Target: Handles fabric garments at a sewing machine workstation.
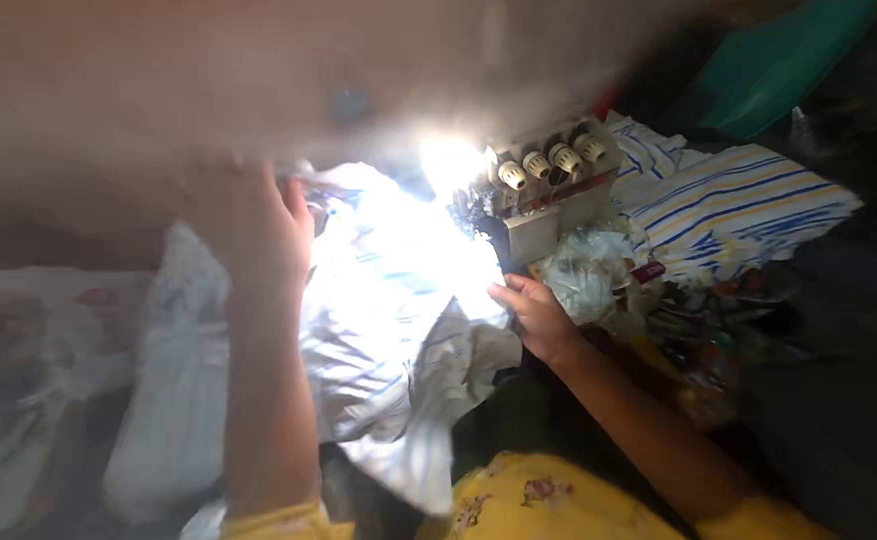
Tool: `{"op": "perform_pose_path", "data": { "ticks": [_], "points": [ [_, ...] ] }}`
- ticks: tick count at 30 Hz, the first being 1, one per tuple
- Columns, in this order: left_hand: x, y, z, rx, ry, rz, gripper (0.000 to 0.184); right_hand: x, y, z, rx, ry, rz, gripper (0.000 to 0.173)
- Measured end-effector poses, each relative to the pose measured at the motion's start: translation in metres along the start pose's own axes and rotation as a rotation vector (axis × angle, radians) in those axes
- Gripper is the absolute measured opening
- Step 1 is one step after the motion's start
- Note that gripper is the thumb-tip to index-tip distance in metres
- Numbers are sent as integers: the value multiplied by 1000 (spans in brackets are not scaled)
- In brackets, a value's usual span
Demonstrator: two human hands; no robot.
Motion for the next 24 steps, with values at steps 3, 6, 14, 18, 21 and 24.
{"op": "perform_pose_path", "data": {
  "ticks": [3,6,14,18,21,24],
  "points": [
    [28,2,3,103,25,257,53,19,0,16,62,25,1,12],
    [105,22,1,395,113,273,52,46,-15,39,188,88,-66,19],
    [350,133,70,1355,-1066,-127,45,99,-58,118,282,292,-220,27],
    [350,157,79,1677,-1316,-457,48,119,-66,133,288,340,-195,25],
    [336,164,91,1815,-1378,-596,38,134,-73,131,305,343,-177,20],
    [338,165,101,1880,-1448,-653,27,144,-82,131,305,382,-173,22]
  ]
}}
Point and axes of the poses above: each hand's wrist, its own x-axis away from the middle knuckle, its own y-axis out of the palm, z = x × y, the point moved 1 cm from there along -x, towards the middle knuckle, and after that the axes turned 7 degrees about -z, right-handed, at the moved point
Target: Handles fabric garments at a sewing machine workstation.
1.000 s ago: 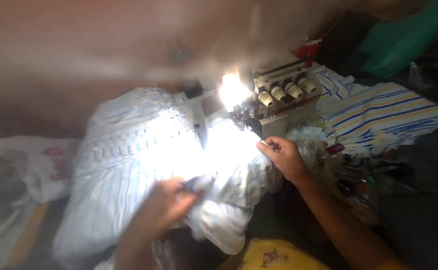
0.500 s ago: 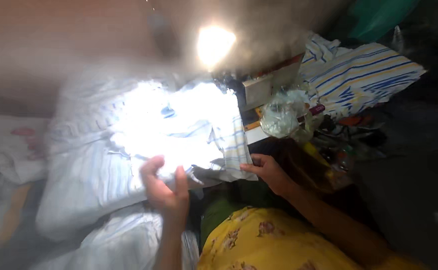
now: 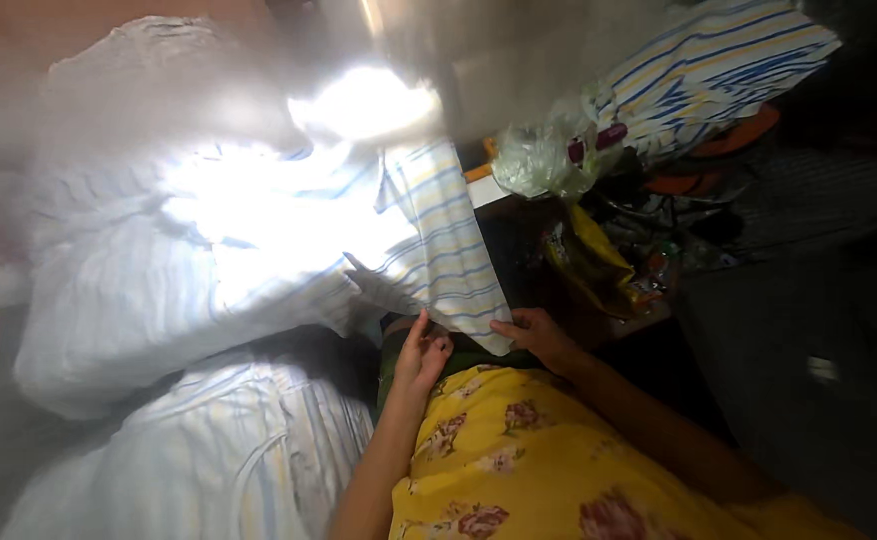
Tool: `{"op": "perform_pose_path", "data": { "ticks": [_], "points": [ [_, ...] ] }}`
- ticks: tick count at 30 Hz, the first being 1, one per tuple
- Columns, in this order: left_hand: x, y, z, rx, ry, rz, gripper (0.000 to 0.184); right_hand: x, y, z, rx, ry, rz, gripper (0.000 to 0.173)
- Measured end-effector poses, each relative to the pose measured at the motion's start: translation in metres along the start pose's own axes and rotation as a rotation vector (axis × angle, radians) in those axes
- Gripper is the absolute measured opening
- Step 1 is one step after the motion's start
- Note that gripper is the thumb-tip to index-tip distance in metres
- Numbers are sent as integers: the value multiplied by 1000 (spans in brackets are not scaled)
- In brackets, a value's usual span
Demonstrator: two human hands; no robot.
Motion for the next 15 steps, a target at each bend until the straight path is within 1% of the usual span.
{"op": "perform_pose_path", "data": {
  "ticks": [3,6,7,8,10,11,12,13,15],
  "points": [
    [7,-5,-10,69,-4,-30,27,5,-4,12,0,-15,-8,24],
    [13,-8,-15,72,31,59,23,6,-3,17,133,-71,22,24],
    [15,-8,-16,69,74,108,19,8,-2,17,180,-101,47,23],
    [17,-9,-18,48,152,152,17,9,-1,17,212,-130,79,23],
    [21,-13,-20,-63,366,242,19,9,-2,20,232,-164,129,24],
    [21,-17,-21,-116,448,277,20,9,-3,22,217,-163,127,27],
    [21,-20,-21,-139,495,290,19,9,-4,23,191,-153,110,29],
    [20,-20,-21,-132,502,284,17,10,-3,24,157,-142,91,29],
    [20,-15,-21,-67,448,231,18,14,-1,22,82,-125,52,23]
  ]
}}
Point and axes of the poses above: each hand's wrist, its own x-axis away from the middle knuckle, its own y-axis out of the palm, z = x × y, the point moved 1 cm from there along -x, towards the middle knuckle, and after that the axes turned 7 degrees about -z, right-handed, at the moved point
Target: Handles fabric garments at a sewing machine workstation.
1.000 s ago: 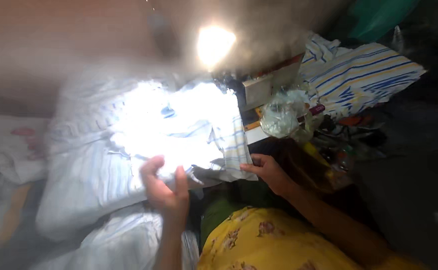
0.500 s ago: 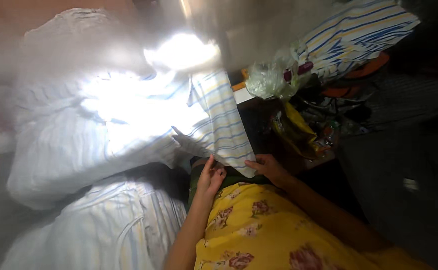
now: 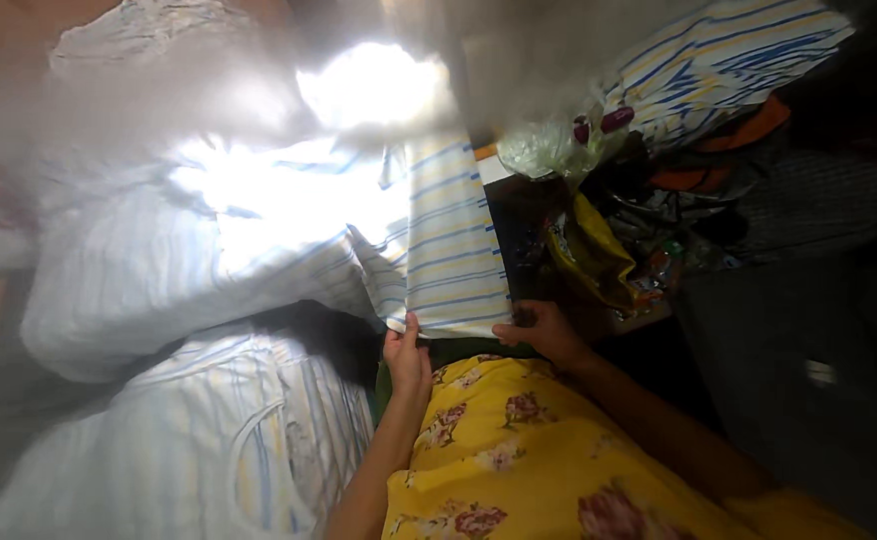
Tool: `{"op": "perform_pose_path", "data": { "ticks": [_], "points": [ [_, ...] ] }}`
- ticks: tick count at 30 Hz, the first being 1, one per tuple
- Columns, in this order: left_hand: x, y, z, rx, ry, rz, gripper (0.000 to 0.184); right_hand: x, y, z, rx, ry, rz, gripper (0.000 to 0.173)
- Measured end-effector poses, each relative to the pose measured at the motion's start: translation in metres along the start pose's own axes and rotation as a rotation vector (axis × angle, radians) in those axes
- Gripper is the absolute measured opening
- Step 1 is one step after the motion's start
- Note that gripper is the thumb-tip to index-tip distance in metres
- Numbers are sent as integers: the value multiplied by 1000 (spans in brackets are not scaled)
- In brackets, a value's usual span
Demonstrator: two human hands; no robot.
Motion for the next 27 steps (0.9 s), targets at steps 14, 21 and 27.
{"op": "perform_pose_path", "data": {
  "ticks": [14,21,27],
  "points": [
    [-2,9,1,202,-401,-109,29,15,-9,-16,-142,174,-56,4],
    [0,15,6,336,-260,-108,24,18,-6,-8,-85,95,-6,8],
    [8,5,7,488,-352,-394,26,27,-7,-6,-25,60,29,11]
  ]
}}
Point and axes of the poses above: each hand's wrist, its own x-axis away from the middle knuckle, its own y-axis out of the palm, z = x × y, the point moved 1 cm from there along -x, towards the middle knuckle, and after that the axes turned 7 degrees about -z, right-handed, at the moved point
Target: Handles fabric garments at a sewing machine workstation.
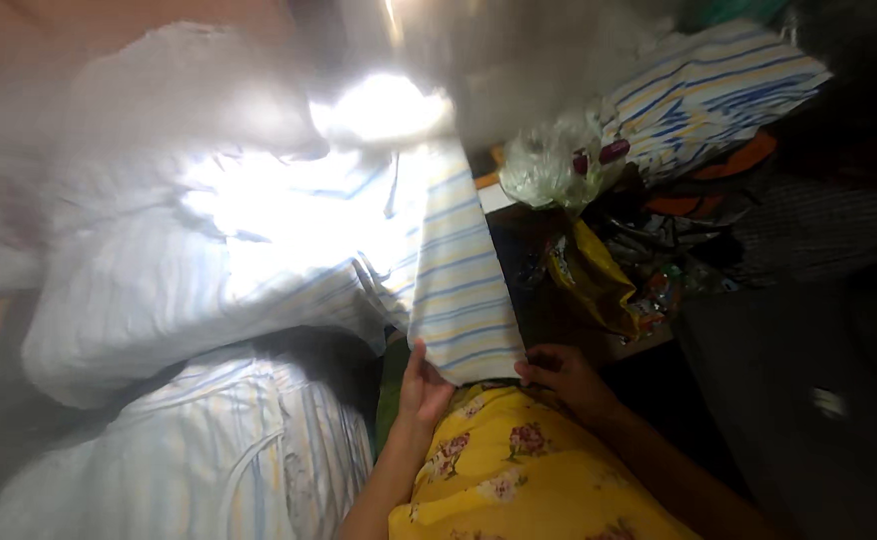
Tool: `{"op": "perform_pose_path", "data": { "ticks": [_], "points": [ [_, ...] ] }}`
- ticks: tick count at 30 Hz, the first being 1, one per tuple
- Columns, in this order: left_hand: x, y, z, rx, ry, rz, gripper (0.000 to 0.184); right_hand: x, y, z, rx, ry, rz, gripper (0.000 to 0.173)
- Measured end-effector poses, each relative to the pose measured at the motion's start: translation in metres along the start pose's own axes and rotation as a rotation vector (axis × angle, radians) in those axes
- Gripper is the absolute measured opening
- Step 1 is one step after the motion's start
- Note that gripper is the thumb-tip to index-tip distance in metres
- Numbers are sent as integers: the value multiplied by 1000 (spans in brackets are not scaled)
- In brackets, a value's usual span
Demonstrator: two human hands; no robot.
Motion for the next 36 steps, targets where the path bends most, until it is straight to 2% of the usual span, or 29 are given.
{"op": "perform_pose_path", "data": {
  "ticks": [2,3,6,9,12,20,23,28,36],
  "points": [
    [10,3,5,-102,-12,-61,46,12,-1,-9,47,-12,-5,12],
    [18,7,9,-220,27,-87,49,20,-2,-13,63,-26,-8,12],
    [44,21,17,-620,269,-95,39,36,-4,-18,94,-50,-11,13],
    [59,36,14,-785,406,42,32,37,-5,-13,103,-44,-18,12],
    [57,46,13,-753,427,120,33,33,-5,-16,69,-62,3,10],
    [30,64,35,-662,500,70,32,13,-3,-42,-15,-166,45,4],
    [17,78,45,-660,549,62,32,1,-2,-54,-59,-218,48,7],
    [-7,96,66,-679,645,-53,28,-24,-6,-72,-97,-336,47,14],
    [-37,140,101,-729,648,18,25,-65,-4,-114,-95,-457,99,14]
  ]
}}
Point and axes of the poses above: each hand's wrist, its own x-axis away from the middle knuckle, its own y-axis out of the palm, z = x × y, the point moved 1 cm from there along -x, towards the middle knuckle, and after that the axes turned 7 degrees about -z, right-handed, at the moved point
